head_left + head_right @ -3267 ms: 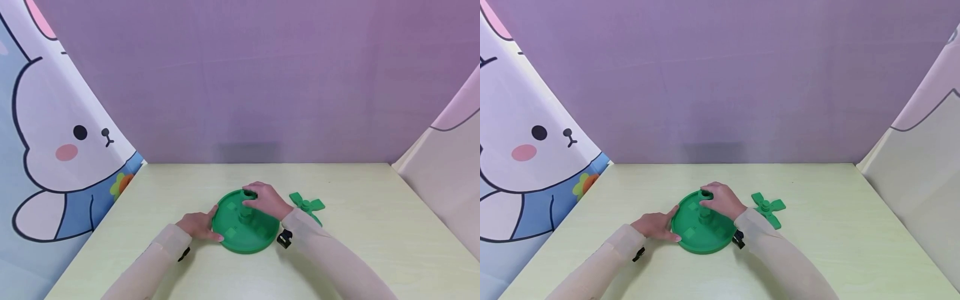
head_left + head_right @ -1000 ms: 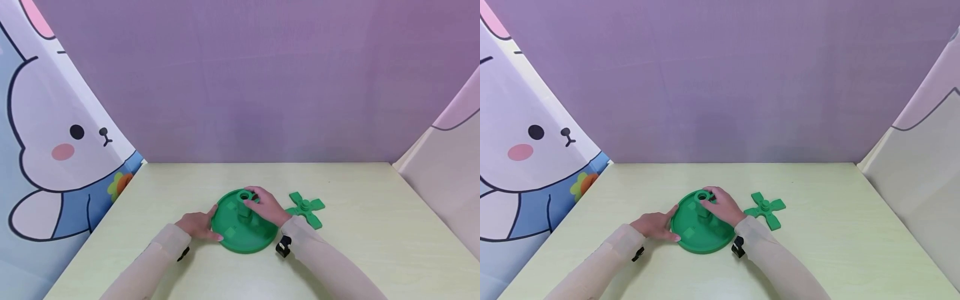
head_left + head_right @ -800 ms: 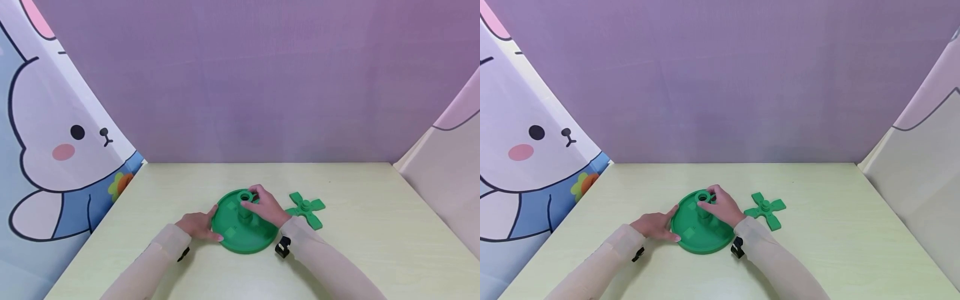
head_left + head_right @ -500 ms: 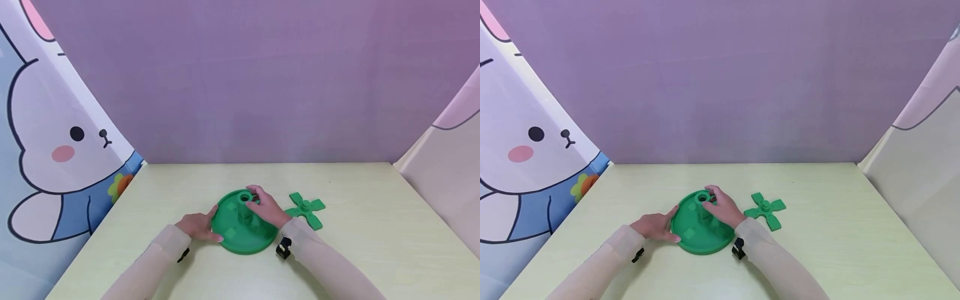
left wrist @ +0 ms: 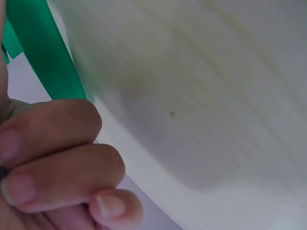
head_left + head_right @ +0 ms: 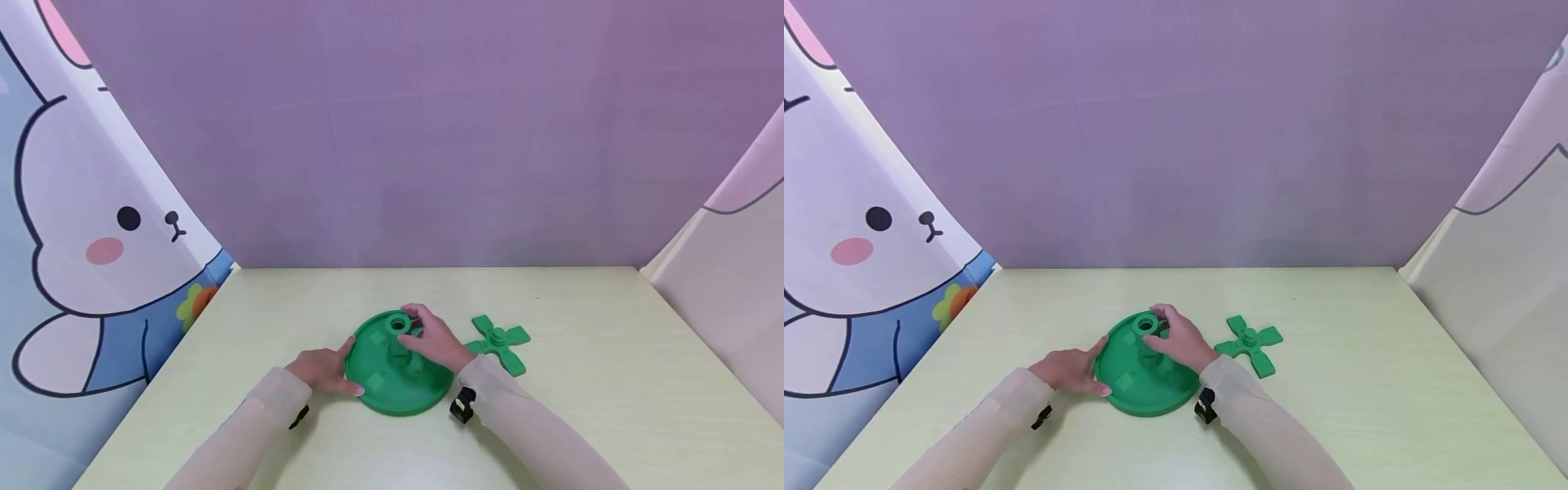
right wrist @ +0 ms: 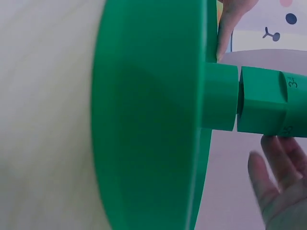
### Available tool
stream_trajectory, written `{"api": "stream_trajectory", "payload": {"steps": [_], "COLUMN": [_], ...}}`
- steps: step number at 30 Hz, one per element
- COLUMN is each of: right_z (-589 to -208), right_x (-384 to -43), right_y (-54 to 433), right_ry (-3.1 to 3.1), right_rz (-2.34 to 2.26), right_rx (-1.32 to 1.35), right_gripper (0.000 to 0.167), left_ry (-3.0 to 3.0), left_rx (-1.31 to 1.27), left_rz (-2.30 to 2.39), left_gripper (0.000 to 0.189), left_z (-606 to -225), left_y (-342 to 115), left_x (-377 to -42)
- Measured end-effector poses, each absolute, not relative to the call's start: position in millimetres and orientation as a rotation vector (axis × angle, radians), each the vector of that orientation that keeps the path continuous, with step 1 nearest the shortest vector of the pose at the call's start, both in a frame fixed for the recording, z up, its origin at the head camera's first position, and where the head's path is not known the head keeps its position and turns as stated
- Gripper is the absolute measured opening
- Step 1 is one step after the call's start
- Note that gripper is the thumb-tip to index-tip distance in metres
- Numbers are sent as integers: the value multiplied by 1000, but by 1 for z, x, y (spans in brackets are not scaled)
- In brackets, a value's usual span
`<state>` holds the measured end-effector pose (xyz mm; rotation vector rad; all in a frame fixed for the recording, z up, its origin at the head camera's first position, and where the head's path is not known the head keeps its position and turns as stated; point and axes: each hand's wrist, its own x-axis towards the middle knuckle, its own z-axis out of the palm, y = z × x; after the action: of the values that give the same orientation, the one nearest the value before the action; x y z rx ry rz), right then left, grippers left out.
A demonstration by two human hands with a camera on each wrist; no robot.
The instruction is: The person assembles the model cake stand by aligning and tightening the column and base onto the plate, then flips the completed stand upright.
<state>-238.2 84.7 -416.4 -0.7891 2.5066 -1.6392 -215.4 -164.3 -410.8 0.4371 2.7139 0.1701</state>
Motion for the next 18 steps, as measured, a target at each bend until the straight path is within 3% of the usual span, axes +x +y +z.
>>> {"api": "stream_trajectory", "payload": {"steps": [5,18], "right_z": [-418,-418], "right_x": [-239,-240], "right_y": [85,82], "right_ry": [2497,2527], "right_rz": [-1615,-1675], "right_rx": [-813,-711], "right_gripper": [60,54], "left_ry": [2712,2713], "left_rx": [436,423], "left_rz": [181,166], "left_gripper": [106,107], "left_z": [-410,-414], "left_y": [-165,-165], "left_x": [-215,-218]}}
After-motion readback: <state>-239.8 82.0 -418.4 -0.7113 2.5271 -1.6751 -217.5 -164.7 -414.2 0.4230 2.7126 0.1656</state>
